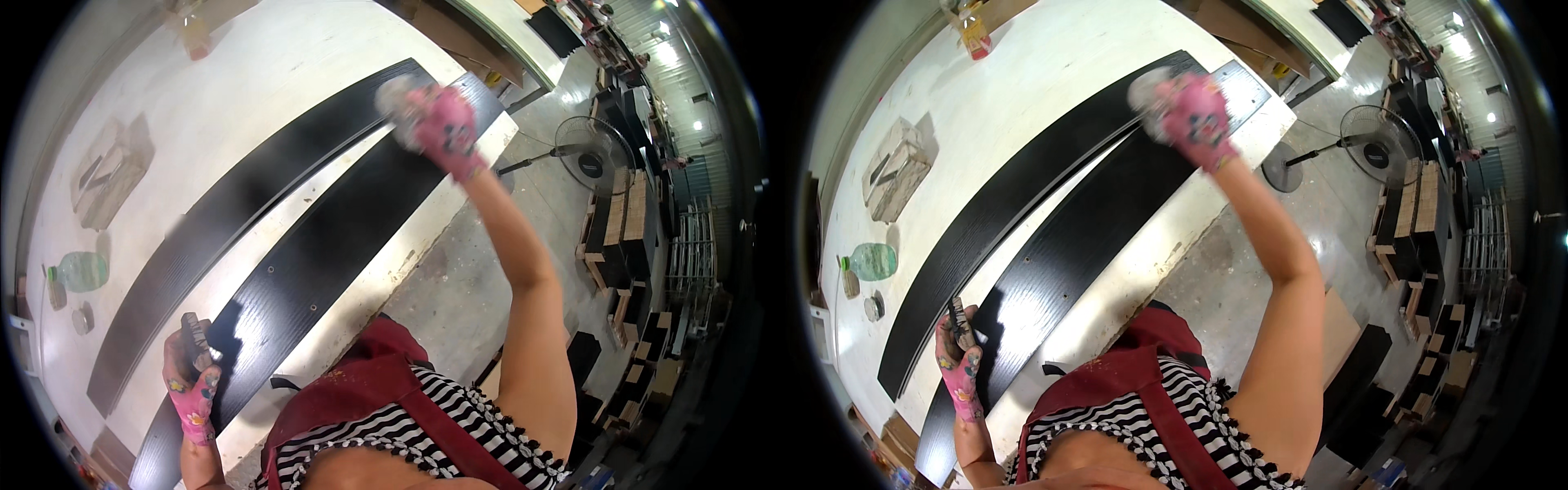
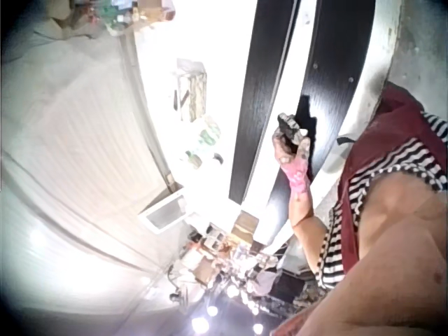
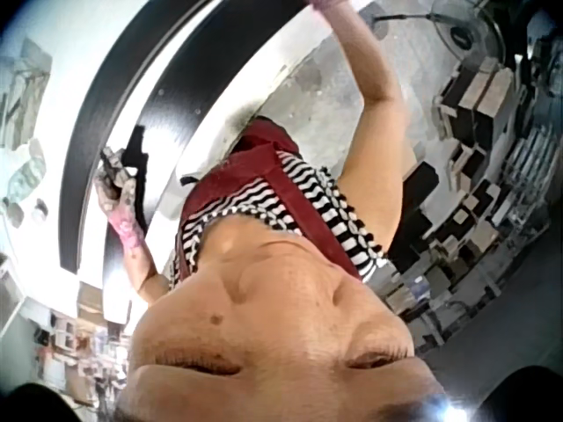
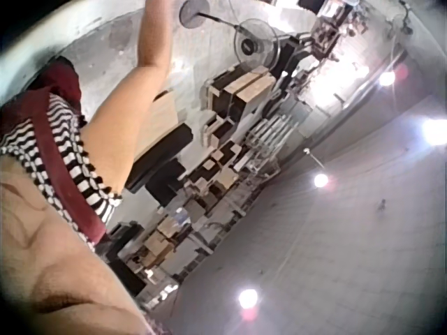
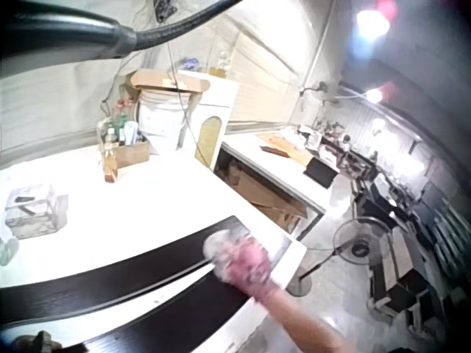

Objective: The person applies black paint to long, dark wooden planks using a foam brush and wipes the surface with a cloth. They dip the brush into a container of black paint and spread it evenly along the planks, then use the cloth to smooth the finish.

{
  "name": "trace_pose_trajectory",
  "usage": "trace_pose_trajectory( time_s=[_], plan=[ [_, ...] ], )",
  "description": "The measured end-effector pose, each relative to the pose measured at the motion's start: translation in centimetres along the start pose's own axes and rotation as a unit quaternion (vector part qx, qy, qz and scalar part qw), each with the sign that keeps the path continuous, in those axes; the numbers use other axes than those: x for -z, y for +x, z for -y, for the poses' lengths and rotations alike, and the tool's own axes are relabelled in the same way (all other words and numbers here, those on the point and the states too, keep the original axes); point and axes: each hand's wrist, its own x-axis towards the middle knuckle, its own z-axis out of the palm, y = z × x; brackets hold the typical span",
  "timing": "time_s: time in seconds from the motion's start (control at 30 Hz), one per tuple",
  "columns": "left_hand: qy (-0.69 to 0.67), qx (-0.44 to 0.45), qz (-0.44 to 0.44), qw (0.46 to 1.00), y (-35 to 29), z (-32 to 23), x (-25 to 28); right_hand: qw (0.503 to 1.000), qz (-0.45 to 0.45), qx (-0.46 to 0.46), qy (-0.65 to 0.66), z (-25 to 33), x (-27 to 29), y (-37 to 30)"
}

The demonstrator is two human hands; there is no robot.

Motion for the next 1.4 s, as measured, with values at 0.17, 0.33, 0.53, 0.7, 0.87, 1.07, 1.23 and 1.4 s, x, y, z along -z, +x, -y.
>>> trace_pose_trajectory(
  time_s=[0.17, 0.33, 0.53, 0.7, 0.87, 1.07, 1.23, 1.4],
  plan=[
    [-0.013, 0.006, -0.017, 1.0, -0.4, 0.3, 0.0, 0.988, -0.049, 0.044, 0.142, 4.3, 1.5, -3.5],
    [-0.014, 0.015, 0.007, 1.0, 0.0, 0.3, 0.1, 0.989, -0.014, -0.124, -0.08, -11.4, -0.8, -0.6],
    [-0.011, -0.004, 0.028, 1.0, 0.2, 0.1, 0.3, 0.993, -0.01, -0.09, -0.082, -5.8, 0.8, 0.2],
    [-0.087, -0.022, -0.001, 0.996, 0.1, 0.4, 0.1, 0.993, 0.03, 0.115, 0.021, 12.9, 2.3, -4.1],
    [-0.126, -0.049, -0.011, 0.991, 0.4, 1.1, 0.8, 0.979, 0.035, 0.201, 0.02, 10.9, 1.2, -3.0],
    [-0.071, -0.077, -0.141, 0.984, 0.8, 1.8, 0.9, 0.991, 0.043, 0.117, -0.056, 7.2, -2.6, -3.9],
    [0.004, -0.179, -0.234, 0.956, 1.1, 4.5, 2.7, 0.929, -0.059, 0.275, 0.239, 29.9, 3.5, -8.0],
    [-0.025, -0.221, -0.253, 0.941, 0.7, 4.8, 3.7, 0.937, 0.162, 0.257, 0.172, 23.4, 4.0, -4.3]
  ],
)
